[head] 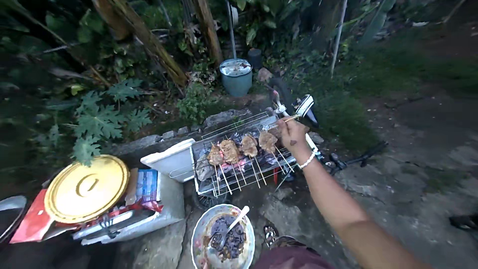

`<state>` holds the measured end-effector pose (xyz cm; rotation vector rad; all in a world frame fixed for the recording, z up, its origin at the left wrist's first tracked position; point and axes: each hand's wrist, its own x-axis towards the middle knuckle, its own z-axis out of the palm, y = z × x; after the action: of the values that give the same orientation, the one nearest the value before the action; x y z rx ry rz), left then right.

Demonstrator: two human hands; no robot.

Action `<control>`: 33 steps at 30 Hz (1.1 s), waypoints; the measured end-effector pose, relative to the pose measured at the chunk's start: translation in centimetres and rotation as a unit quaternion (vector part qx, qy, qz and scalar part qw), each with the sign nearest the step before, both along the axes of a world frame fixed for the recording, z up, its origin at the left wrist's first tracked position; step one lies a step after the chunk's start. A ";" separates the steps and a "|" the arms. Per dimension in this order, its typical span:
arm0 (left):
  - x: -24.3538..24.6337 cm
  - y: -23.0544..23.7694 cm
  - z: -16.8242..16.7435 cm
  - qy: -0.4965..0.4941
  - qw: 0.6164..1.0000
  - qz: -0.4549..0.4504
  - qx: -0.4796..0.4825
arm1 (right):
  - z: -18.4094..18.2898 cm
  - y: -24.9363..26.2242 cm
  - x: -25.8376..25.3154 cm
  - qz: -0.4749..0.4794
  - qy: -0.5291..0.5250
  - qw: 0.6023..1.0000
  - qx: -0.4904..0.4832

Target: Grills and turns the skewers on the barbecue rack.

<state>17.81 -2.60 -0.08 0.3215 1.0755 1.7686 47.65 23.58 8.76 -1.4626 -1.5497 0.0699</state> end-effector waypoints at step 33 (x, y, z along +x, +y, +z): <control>-0.8 -0.3 -0.6 -0.027 0.995 0.060 0.076 | -5.6 -16.5 -15.3 0.622 -0.177 0.763 0.022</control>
<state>16.97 -2.93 -0.70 0.3054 0.9410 1.9615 32.38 7.04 3.18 -0.1545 -2.5701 0.5505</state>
